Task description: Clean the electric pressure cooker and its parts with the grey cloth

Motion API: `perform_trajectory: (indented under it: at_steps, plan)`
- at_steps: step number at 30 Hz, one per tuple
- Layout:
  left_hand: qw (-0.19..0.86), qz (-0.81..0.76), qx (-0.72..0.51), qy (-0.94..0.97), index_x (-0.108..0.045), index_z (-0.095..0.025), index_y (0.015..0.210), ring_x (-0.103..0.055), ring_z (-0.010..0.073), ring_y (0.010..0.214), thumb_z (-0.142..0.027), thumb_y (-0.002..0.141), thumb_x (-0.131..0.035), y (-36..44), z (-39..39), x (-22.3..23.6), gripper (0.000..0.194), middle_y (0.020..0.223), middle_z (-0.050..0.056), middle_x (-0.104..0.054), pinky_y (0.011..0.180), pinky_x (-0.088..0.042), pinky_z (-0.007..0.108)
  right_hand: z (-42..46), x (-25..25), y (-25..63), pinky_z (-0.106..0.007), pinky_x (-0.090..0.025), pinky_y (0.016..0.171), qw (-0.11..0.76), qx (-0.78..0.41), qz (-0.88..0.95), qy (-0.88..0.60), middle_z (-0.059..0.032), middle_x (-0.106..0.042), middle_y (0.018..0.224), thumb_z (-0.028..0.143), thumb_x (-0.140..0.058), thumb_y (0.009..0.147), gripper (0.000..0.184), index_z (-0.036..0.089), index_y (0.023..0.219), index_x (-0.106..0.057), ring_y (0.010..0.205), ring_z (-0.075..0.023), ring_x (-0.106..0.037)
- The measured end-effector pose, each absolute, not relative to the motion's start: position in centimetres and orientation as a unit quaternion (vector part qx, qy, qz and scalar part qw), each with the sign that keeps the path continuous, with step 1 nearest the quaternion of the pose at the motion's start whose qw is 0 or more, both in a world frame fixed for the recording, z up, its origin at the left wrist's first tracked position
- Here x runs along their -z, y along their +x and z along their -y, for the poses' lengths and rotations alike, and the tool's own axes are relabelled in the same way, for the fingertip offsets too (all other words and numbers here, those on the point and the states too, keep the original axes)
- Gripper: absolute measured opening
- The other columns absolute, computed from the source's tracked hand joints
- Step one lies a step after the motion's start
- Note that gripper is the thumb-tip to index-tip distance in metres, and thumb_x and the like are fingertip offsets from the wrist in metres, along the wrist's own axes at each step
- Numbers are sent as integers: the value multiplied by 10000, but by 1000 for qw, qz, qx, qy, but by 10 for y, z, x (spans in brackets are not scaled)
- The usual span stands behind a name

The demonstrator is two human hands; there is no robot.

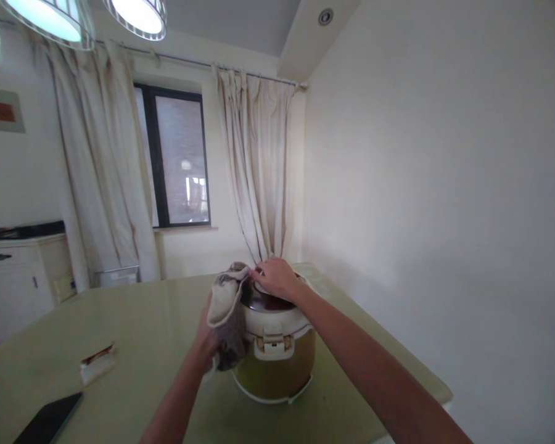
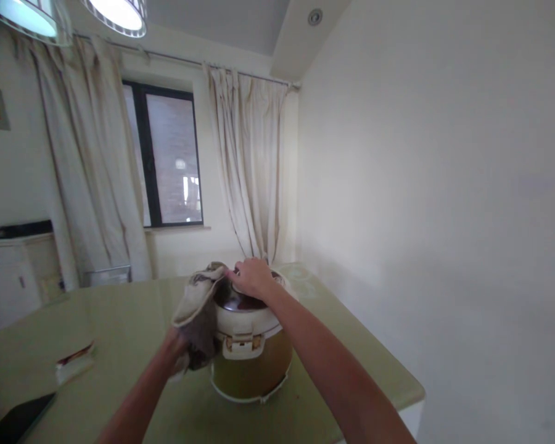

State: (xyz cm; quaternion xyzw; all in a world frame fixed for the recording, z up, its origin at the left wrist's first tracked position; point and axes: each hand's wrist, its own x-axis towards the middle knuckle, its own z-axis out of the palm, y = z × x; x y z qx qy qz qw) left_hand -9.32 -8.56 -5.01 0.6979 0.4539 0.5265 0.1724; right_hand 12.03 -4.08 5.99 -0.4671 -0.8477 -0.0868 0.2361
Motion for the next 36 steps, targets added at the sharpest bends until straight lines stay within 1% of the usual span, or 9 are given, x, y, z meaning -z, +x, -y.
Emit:
perform_trajectory:
  at_steps: [2, 6, 12, 15, 20, 23, 26, 30, 36]
  plan:
    - [166, -434, -509, 724, -774, -192, 1177, -646, 346, 1254, -512, 947, -486, -92, 71, 18, 488, 1322, 140, -720, 1162, -485, 500, 32, -53, 120, -374, -460, 997, 250, 67, 853, -453, -118, -773, 1039, 445, -342, 1127, 464, 206, 1090, -738, 1050, -257, -696]
    - [147, -436, -397, 794, -820, -190, 968, -657, 348, 1205, -424, 812, -580, -74, 30, -25, 370, 1183, 134, -780, 1145, -459, 468, 30, -46, 122, -364, -462, 1038, 323, 6, 838, -439, -114, -723, 1269, 330, -316, 1130, 402, 210, 1418, -572, 1175, -229, -659]
    - [325, -458, -385, 732, -792, -156, 830, -695, 336, 943, -378, 614, -611, -72, -24, -30, 359, 796, 79, -787, 950, -555, 445, 29, -41, 124, -424, -463, 1088, 329, 35, 838, -433, -143, -633, 1378, 420, -403, 1108, 448, 228, 1504, -487, 1263, -257, -598]
    - [304, -456, -421, 723, -792, -151, 877, -685, 322, 971, -381, 675, -573, -79, -11, -22, 376, 839, 81, -785, 981, -538, 445, 31, -43, 122, -421, -450, 1091, 327, 22, 837, -438, -141, -654, 1348, 410, -409, 1105, 422, 218, 1463, -521, 1251, -258, -606]
    - [58, -482, -406, 774, -795, -191, 1044, -622, 305, 1087, -346, 931, -441, -71, 64, -4, 403, 1056, 124, -723, 1065, -485, 505, 30, -48, 119, -400, -425, 1108, 358, -56, 813, -456, -137, -667, 1365, 378, -377, 1111, 390, 195, 1387, -585, 1268, -245, -606]
    - [-61, -490, -405, 769, -778, -214, 1127, -580, 322, 1179, -328, 973, -500, -49, 118, 11, 338, 1261, 150, -659, 1082, -478, 550, 24, -50, 120, -356, -401, 1117, 404, -82, 795, -444, -132, -657, 1380, 352, -357, 1113, 384, 179, 1354, -601, 1305, -215, -573]
    - [-115, -455, -398, 789, -790, -277, 1127, -508, 360, 1305, -344, 959, -595, -22, 158, 18, 266, 1406, 117, -603, 1112, -450, 586, 19, -51, 123, -318, -431, 1033, 409, -107, 794, -437, -103, -711, 1231, 366, -340, 1118, 377, 182, 1225, -651, 1178, -196, -619]
    - [-111, -418, -363, 825, -802, -306, 1056, -556, 354, 1224, -421, 897, -718, -6, 169, 8, 213, 1317, 92, -645, 1120, -416, 601, 15, -52, 124, -287, -453, 901, 349, -156, 812, -441, -45, -741, 1019, 418, -371, 1110, 393, 201, 1075, -697, 981, -181, -658]
    - [31, -412, -450, 791, -792, -222, 1033, -639, 271, 1095, -339, 859, -675, -44, 109, -2, 239, 1132, 93, -715, 1029, -493, 430, 14, -49, 125, -274, -455, 887, 355, -165, 816, -426, -41, -754, 1016, 409, -352, 1107, 423, 198, 1125, -718, 972, -180, -667]
